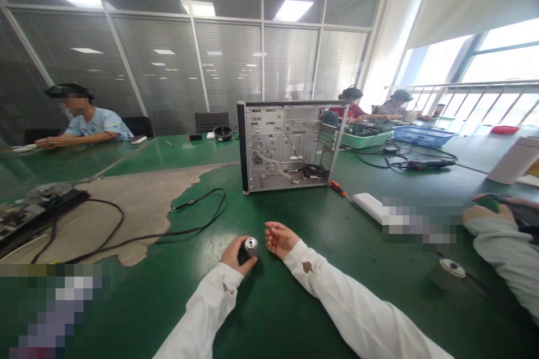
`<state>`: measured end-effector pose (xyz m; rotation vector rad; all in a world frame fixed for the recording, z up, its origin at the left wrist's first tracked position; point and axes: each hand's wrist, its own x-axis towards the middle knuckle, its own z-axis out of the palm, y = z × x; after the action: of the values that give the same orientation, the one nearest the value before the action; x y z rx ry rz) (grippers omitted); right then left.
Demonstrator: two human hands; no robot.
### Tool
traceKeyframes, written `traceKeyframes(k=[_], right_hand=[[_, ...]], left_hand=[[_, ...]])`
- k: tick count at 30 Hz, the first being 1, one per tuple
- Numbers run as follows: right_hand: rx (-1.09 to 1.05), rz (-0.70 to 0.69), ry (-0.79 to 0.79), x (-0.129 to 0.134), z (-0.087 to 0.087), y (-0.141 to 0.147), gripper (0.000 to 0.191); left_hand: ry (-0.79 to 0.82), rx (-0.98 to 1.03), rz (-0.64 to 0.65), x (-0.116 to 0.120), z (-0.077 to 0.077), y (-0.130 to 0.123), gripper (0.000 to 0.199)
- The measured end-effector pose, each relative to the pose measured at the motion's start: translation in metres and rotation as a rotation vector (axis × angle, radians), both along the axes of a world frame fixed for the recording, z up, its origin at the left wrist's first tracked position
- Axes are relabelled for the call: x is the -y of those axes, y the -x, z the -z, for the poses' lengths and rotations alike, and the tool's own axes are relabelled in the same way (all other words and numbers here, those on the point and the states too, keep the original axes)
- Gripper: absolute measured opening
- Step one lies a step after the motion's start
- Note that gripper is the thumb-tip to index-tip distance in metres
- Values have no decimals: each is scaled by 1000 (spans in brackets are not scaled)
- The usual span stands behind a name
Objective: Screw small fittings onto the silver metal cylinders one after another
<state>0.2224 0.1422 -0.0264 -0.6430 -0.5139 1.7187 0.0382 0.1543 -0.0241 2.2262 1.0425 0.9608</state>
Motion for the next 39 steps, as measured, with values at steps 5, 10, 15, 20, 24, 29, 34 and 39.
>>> traceKeyframes(k=[5,10,15,20,24,29,34,39], right_hand=[[7,1,2,0,2,-1,26],[16,5,5,-1,1,0,25],[27,22,9,0,0,1,25],[37,36,9,1,-2,2,24],[49,37,4,1,-3,3,23],[66,44,-5,2,-3,2,25],[98,53,-30,3,-6,3,26],[201,79,-100,4,-5,9,25]], left_hand=[[7,-6,0,0,-1,-1,40],[18,-7,-11,1,-2,0,40],[18,3,-4,1,-2,-1,40],[6,7,-8,1,-2,-1,39],[4,6,-14,0,0,0,40],[5,-5,-1,0,0,0,40],[30,-7,-6,-1,0,0,40],[17,8,2,-1,2,0,40]])
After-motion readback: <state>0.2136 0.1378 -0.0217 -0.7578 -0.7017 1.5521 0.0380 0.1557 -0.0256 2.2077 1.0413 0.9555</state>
